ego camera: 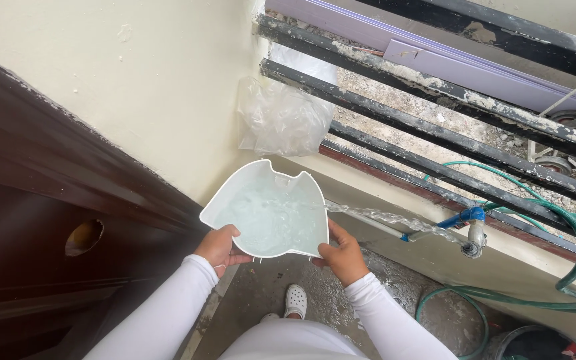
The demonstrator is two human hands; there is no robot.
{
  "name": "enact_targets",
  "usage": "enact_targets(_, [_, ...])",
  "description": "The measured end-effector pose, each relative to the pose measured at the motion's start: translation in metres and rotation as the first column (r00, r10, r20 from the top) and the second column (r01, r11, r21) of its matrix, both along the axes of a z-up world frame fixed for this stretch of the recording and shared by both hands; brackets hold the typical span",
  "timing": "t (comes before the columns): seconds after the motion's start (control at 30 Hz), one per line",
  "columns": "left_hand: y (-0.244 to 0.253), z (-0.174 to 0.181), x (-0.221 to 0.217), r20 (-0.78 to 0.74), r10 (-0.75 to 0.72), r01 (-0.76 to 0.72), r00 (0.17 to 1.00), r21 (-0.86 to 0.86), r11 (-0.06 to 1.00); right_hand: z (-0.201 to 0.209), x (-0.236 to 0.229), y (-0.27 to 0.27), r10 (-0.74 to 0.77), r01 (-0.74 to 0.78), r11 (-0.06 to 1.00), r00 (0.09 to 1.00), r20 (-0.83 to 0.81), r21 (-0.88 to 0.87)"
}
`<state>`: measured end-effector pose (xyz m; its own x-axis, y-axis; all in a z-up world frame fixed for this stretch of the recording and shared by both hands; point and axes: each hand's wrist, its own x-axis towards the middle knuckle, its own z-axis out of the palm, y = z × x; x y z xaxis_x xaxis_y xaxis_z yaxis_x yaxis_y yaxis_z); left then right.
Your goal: The person removes the clear plastic tank from a wet/dry vacuum on the floor, carries it to an outdoor water tap, holds it under the running tap to fill it with water, turns off the tap, and carries the filled tank back toward the vacuum and sofa cleaning setup.
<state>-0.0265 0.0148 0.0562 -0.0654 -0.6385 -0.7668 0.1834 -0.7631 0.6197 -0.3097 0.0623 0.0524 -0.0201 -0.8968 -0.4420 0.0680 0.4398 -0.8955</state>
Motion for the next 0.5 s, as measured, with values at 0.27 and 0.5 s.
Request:
enact_targets(0.27, [0.004,-0.006,-0.003,0.024,-0.015,0.015,1.000,0.016,1.000,-0.009,-0.001,0.005,-0.029,0.029,0.999,0.999,-0.019,0.017])
enact_targets(0.5, [0.008,-0.002,-0.001,0.020,0.014,-0.014,1.000,0.010,1.000,-0.004,0.000,0.010,-0.027,0.027,1.000,1.000,-0.014,0.003])
